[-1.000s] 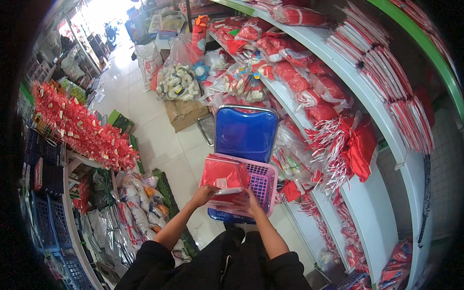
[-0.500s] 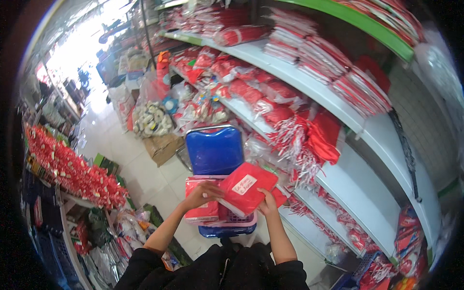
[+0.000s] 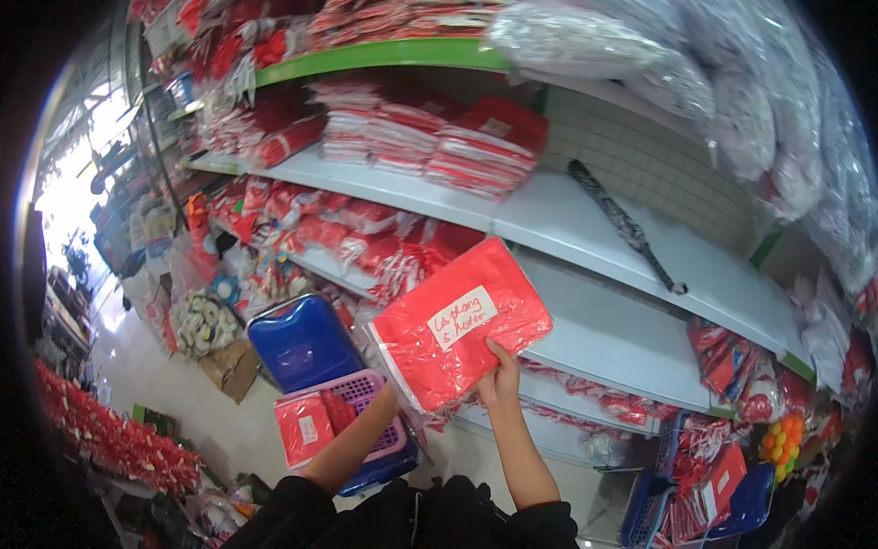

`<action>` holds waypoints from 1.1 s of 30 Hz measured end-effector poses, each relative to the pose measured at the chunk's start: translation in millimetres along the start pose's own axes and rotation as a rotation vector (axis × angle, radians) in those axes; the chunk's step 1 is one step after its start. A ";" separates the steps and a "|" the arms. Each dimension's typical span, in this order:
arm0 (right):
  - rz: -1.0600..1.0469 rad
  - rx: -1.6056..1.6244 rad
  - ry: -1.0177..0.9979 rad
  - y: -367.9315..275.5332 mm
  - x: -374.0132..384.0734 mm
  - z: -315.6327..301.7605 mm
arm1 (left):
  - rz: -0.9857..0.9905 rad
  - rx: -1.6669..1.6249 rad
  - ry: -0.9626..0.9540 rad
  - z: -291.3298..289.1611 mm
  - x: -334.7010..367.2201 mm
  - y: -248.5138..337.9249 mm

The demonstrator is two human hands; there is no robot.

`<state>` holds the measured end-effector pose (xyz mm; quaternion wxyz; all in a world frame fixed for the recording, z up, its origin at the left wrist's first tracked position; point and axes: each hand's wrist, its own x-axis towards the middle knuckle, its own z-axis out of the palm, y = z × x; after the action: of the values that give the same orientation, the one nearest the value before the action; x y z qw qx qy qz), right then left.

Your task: Dusting and organizing merchandise packages on retail store shelves using a feather duster.

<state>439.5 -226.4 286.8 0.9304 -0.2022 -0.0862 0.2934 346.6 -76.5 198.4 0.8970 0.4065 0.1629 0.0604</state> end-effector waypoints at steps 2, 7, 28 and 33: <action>-0.006 -0.044 -0.020 -22.6 -3.6 -8.8 | -0.008 0.013 -0.027 33.0 23.7 -1.3; 0.033 -0.245 -0.086 -82.7 -20.7 -21.4 | -0.030 0.034 -0.097 78.1 52.7 -16.6; -0.812 -2.625 0.595 -278.3 124.4 -0.7 | -0.103 0.126 -0.214 170.1 134.0 10.3; -0.658 -2.436 0.524 -276.9 110.6 0.5 | -0.094 0.147 -0.203 154.6 143.0 22.8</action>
<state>670.8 -368.5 410.0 0.1644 -0.9371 -0.1584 -0.2641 534.3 -136.6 276.0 0.8785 0.4671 0.0939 -0.0351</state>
